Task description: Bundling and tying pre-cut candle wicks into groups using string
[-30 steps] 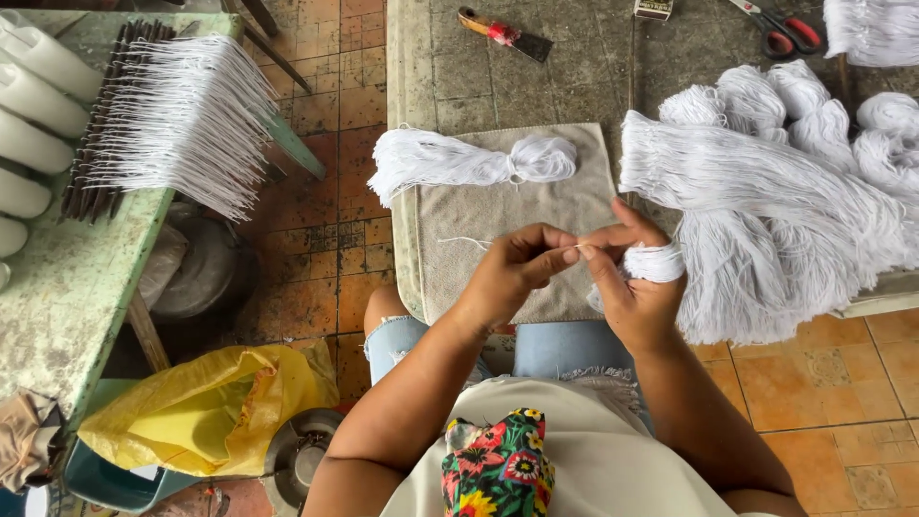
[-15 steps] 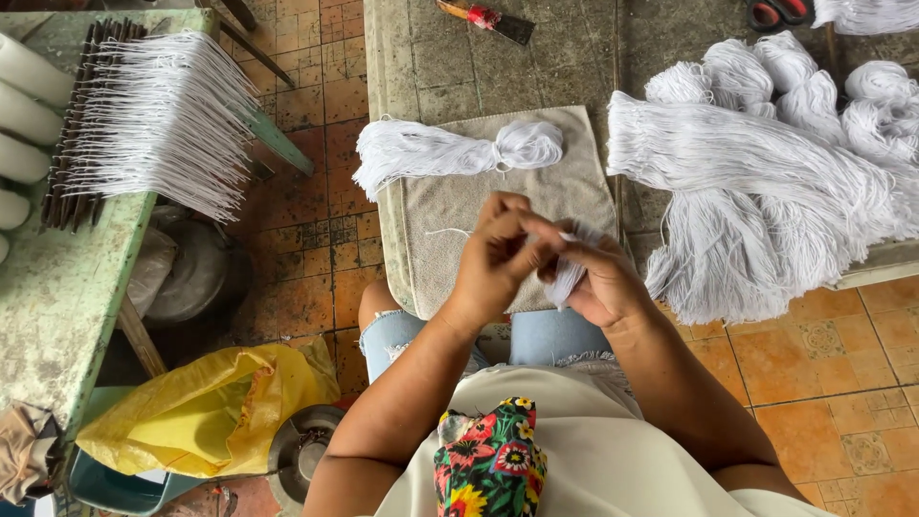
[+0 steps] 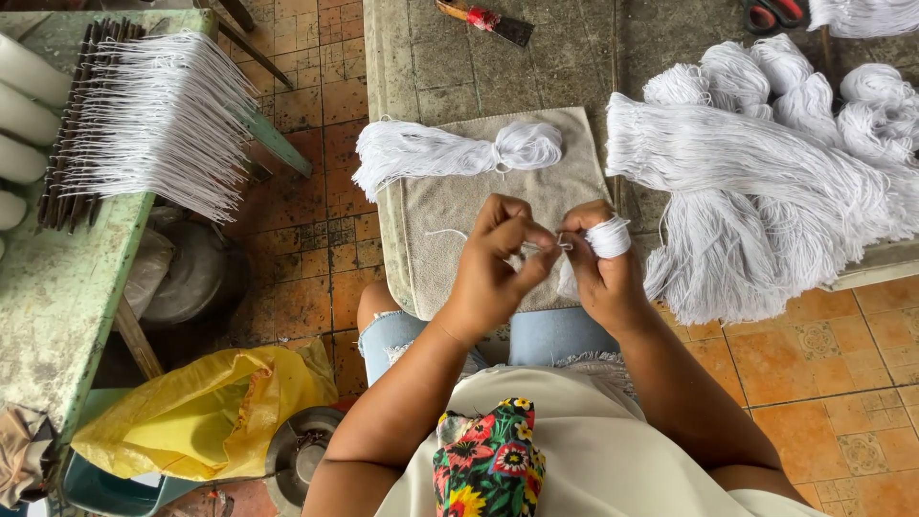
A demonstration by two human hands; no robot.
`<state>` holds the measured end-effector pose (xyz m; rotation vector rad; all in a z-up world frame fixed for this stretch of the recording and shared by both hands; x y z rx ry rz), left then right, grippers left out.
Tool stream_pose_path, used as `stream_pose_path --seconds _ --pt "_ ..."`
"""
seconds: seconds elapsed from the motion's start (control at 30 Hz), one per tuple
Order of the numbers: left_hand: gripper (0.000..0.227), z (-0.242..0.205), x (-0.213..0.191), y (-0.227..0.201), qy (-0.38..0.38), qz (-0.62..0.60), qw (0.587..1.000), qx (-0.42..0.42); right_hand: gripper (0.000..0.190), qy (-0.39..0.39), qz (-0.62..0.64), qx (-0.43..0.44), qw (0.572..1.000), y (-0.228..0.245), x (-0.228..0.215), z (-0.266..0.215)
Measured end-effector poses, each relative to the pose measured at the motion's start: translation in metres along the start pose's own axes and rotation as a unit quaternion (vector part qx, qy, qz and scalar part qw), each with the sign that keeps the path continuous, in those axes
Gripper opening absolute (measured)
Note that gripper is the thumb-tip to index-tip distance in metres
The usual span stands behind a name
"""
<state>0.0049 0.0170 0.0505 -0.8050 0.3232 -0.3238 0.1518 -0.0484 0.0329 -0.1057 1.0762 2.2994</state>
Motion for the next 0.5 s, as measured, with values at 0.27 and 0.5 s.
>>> stream_pose_path --seconds 0.27,0.5 --pt "0.012 -0.009 0.004 0.024 0.003 -0.195 0.969 -0.153 0.003 -0.052 0.142 0.035 0.988 0.009 -0.001 0.002" --pt "0.014 -0.019 0.014 0.034 -0.01 -0.223 0.948 -0.229 0.017 -0.053 0.326 0.14 0.933 -0.023 -0.004 -0.01"
Point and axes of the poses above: each hand's wrist, its own z-axis towards the middle knuckle, its own x-axis out of the palm, y = z × x, the point moved 3 cm from there along z, towards the middle knuckle, and after that the axes turned 2 degrees about -z, right-handed, at the moved point
